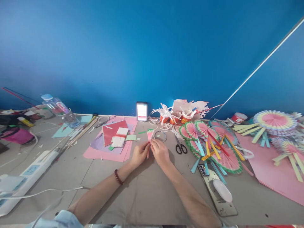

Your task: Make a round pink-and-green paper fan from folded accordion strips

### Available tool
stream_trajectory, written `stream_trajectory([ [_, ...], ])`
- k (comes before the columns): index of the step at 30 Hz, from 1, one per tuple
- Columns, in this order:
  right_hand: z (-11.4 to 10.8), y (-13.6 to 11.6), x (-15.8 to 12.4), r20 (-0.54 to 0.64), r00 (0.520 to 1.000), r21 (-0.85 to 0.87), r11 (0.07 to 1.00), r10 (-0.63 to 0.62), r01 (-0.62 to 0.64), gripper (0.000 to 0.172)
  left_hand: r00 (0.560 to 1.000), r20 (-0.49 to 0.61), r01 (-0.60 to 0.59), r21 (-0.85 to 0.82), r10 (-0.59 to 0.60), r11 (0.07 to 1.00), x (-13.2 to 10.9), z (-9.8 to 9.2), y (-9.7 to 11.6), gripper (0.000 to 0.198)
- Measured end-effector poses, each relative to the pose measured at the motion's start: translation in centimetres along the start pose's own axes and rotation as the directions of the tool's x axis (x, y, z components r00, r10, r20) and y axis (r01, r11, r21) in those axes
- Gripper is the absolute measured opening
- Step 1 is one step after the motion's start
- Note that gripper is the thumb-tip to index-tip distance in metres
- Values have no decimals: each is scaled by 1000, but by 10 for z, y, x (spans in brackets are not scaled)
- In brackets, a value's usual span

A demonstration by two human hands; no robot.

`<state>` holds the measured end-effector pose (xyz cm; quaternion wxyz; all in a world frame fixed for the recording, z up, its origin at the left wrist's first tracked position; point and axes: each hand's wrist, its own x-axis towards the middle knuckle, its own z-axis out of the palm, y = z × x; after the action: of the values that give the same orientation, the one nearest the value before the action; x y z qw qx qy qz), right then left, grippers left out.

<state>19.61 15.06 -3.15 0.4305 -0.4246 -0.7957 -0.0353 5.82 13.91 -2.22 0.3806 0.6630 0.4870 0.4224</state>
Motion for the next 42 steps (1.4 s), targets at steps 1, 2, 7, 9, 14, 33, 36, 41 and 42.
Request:
stream_trajectory([
  [1,0,0,0,8,1000,-13,1000,0,0,25,1000,3,-6,4,6,1000,0,0,0,40],
  [2,0,-1,-1,12,1000,-29,1000,-3,3,25,1000,8,-12,6,12,1000,0,-1,0,40],
  [7,-4,-4,2,15,999,-134,990,-48,49,21,999,23,-29,19,29,999,0,1,0,40],
  [9,-5,-5,3,13,999,-139,989,-53,54,20,1000,9,-18,4,18,1000,0,2,-1,40],
  [14,-4,0,4,-19,999,-50,998,-32,31,22,1000,-16,12,-45,-12,999,1,4,-5,43],
  [33,-1,-2,2,-34,999,-19,1000,9,-9,22,1000,-14,20,-78,-21,997,0,4,-2,41],
  [36,-1,-1,4,-73,995,54,997,63,-60,23,997,-23,66,-200,-72,978,2,6,-5,41],
  [41,0,2,4,-61,996,115,992,64,-57,23,994,-20,96,-276,-106,956,4,4,-6,42],
  [42,0,3,4,-64,996,116,991,66,-59,23,994,-18,100,-278,-109,955,4,4,-6,42],
])
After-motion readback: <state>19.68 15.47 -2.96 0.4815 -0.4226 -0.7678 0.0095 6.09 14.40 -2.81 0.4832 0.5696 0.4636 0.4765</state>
